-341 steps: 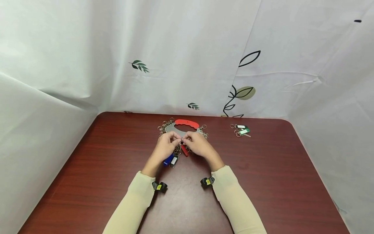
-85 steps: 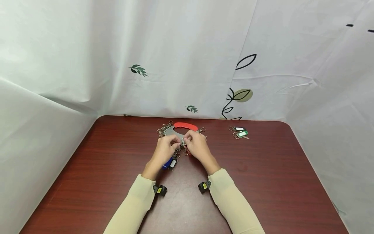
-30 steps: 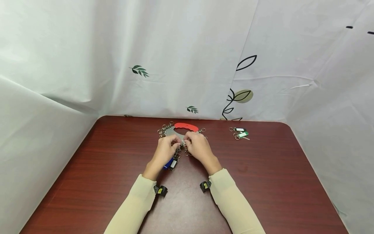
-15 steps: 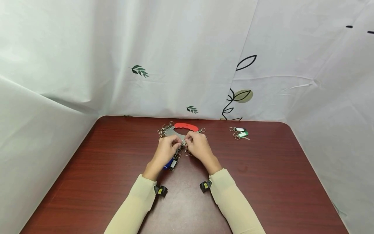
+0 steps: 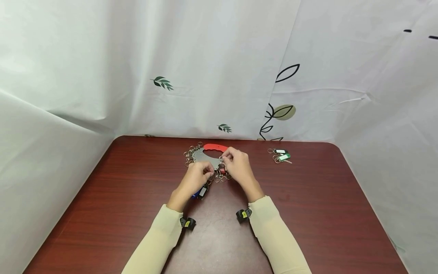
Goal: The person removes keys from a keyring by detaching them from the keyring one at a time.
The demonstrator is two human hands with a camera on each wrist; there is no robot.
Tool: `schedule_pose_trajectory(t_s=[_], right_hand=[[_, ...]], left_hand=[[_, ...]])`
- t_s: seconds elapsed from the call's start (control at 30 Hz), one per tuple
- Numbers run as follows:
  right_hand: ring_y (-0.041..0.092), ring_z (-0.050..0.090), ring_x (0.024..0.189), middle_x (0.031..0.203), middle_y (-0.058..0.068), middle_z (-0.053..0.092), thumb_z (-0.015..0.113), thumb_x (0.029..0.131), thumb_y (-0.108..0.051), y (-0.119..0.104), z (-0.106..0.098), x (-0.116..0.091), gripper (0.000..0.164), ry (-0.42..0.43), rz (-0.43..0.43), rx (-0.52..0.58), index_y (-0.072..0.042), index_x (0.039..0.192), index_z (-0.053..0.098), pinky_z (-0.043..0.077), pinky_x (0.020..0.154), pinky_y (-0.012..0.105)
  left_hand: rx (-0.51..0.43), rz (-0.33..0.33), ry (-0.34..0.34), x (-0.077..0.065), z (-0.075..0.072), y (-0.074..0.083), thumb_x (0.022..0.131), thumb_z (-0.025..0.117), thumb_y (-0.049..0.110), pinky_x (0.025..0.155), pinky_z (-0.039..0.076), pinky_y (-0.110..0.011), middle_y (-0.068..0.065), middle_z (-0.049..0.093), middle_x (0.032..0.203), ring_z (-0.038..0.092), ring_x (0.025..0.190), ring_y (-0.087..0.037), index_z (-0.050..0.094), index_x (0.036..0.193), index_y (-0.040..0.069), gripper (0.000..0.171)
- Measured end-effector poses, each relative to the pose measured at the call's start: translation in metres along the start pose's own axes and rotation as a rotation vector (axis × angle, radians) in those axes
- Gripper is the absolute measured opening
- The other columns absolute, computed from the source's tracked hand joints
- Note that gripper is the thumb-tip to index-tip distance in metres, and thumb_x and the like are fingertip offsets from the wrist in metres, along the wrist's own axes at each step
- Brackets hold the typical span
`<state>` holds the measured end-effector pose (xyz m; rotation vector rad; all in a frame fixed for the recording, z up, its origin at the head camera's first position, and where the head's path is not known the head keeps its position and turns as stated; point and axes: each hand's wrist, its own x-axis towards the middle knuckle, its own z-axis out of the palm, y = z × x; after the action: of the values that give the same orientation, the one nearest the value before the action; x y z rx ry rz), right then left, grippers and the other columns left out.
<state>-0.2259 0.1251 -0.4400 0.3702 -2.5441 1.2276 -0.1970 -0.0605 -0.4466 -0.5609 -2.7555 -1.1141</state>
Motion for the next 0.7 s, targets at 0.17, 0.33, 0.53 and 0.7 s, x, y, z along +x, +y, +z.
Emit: schedule_pose_trajectory(t_s=[0.17, 0.33, 0.53, 0.7], right_hand=[[0.015, 0.06, 0.069, 0.075, 0.002, 0.07, 0.072, 0.093, -0.007, -0.001, -0.013, 0.004, 0.006, 0.024, 0.018, 0.028, -0.012, 0.089, 0.073, 0.047, 0.063, 0.026], [0.017, 0.06, 0.068, 0.076, 0.005, 0.07, 0.071, 0.094, -0.009, 0.001, -0.027, 0.006, 0.004, 0.061, 0.033, 0.047, -0.011, 0.091, 0.074, 0.046, 0.063, 0.026], [0.018, 0.059, 0.07, 0.079, 0.007, 0.07, 0.07, 0.094, -0.008, 0.005, -0.039, 0.008, 0.004, 0.079, 0.039, 0.047, -0.009, 0.093, 0.074, 0.045, 0.063, 0.025], [0.017, 0.057, 0.071, 0.08, 0.006, 0.068, 0.07, 0.095, -0.009, 0.009, -0.046, 0.011, 0.004, 0.086, 0.044, 0.031, -0.009, 0.095, 0.074, 0.044, 0.063, 0.025]], left_hand=[[0.033, 0.0, -0.057, 0.0, -0.001, 0.0, 0.088, 0.074, -0.003, 0.072, 0.054, -0.03, -0.001, 0.072, 0.08, 0.063, 0.076, -0.013, 0.073, 0.083, 0.007, 0.011], [0.074, 0.021, -0.121, -0.001, 0.0, 0.0, 0.087, 0.07, -0.007, 0.076, 0.055, -0.032, -0.001, 0.072, 0.08, 0.064, 0.08, -0.016, 0.075, 0.085, 0.005, 0.013], [0.109, 0.06, -0.167, 0.0, 0.003, -0.002, 0.086, 0.066, -0.011, 0.075, 0.057, -0.03, -0.004, 0.075, 0.083, 0.069, 0.082, -0.017, 0.075, 0.085, 0.005, 0.018], [0.05, 0.038, -0.188, 0.001, 0.002, -0.006, 0.086, 0.066, -0.013, 0.073, 0.057, -0.026, -0.006, 0.075, 0.083, 0.07, 0.08, -0.016, 0.075, 0.085, 0.004, 0.019]])
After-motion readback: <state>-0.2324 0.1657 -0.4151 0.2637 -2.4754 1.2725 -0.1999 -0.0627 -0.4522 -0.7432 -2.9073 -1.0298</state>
